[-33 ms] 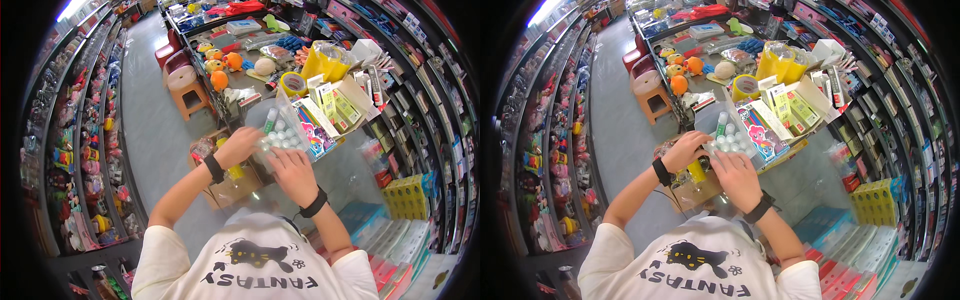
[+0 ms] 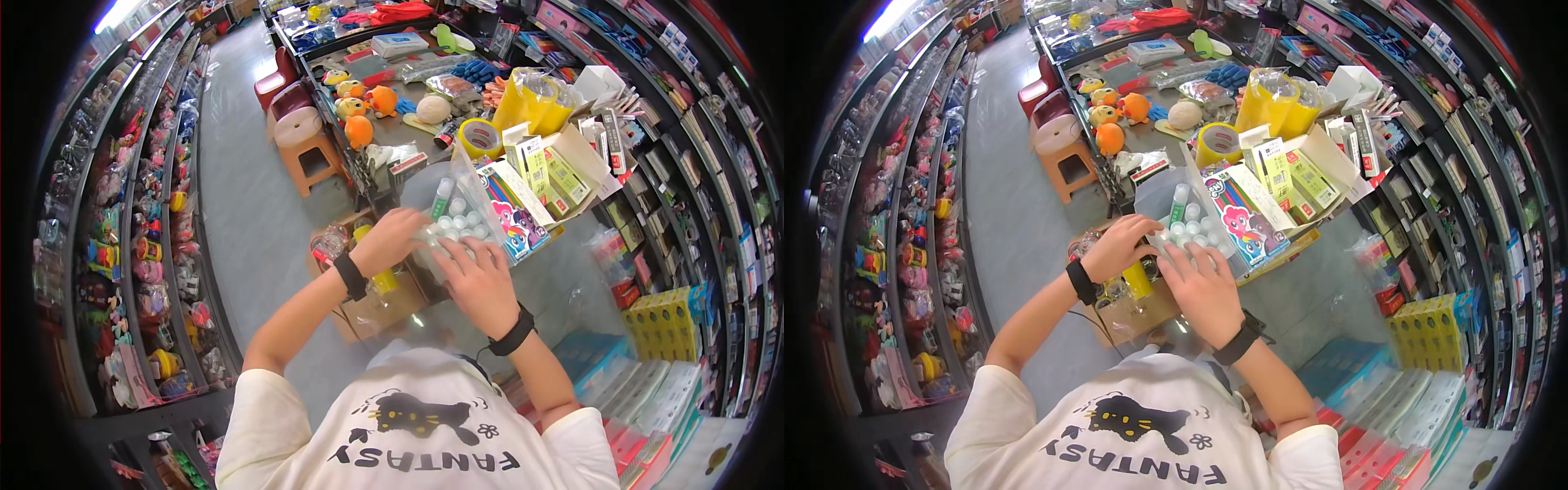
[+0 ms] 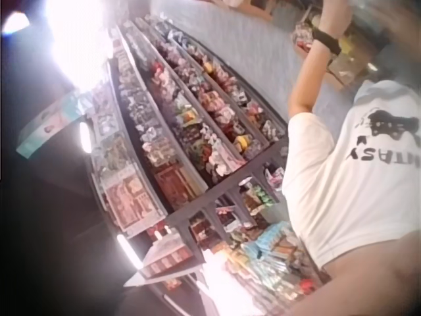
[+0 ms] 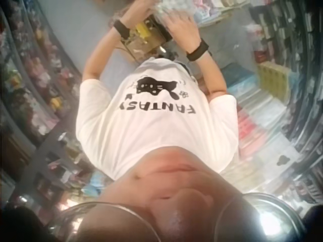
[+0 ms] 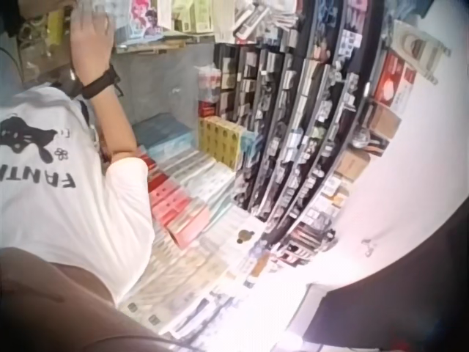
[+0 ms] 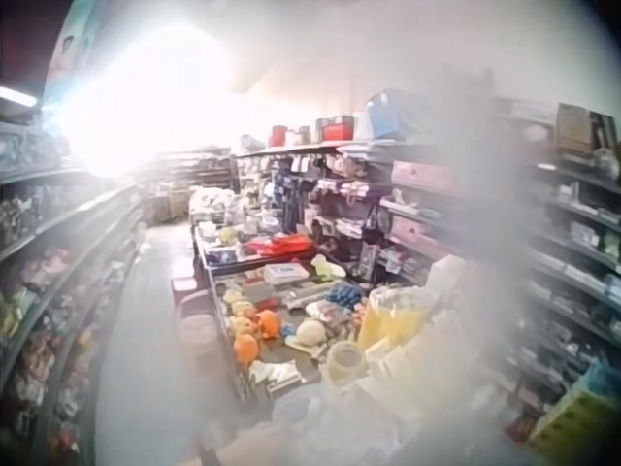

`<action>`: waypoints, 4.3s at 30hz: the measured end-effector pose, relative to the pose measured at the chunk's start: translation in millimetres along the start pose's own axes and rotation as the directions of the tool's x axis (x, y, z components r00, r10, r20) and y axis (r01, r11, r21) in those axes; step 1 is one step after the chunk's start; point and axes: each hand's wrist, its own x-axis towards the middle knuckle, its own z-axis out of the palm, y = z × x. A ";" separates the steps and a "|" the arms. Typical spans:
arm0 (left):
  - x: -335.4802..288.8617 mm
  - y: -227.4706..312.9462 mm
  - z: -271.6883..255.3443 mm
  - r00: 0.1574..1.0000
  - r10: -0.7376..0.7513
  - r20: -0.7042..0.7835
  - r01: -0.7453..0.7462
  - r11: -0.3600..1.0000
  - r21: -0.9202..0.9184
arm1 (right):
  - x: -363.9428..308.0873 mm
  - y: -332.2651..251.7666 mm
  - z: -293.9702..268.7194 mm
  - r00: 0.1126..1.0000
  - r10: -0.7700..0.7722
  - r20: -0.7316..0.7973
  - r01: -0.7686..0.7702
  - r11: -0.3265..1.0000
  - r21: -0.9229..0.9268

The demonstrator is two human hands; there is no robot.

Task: Picking up various items including stationery boxes and tissues and placing them onto shelves in a convenience store.

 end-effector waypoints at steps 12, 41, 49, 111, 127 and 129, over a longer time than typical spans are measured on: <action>4.7 -9.4 5.4 0.992 0.087 -0.089 -0.070 0.982 0.174 | 28.1 31.6 -10.4 0.847 0.066 0.528 -0.178 0.970 0.164; 18.4 -10.6 -3.9 0.968 0.028 0.248 0.013 0.987 -0.160 | 31.3 57.6 -3.0 0.855 0.090 0.511 -0.286 0.904 0.318; 18.9 -11.7 -12.8 0.969 0.066 0.239 -0.070 0.998 0.009 | 32.6 52.8 -2.7 0.855 0.093 0.510 -0.300 0.891 0.341; 38.9 14.1 -2.0 0.985 -0.055 0.163 0.053 0.998 0.017 | -63.1 15.7 -40.7 0.980 0.190 0.066 -0.194 0.810 0.553; 46.0 7.5 4.9 0.958 -0.271 0.091 0.252 0.951 0.181 | -145.9 40.9 -23.7 0.879 0.458 0.137 -0.452 0.705 0.546; 47.3 13.4 4.5 0.957 -0.282 0.074 0.263 0.946 0.191 | -153.4 49.2 -26.5 0.870 0.472 0.143 -0.466 0.693 0.550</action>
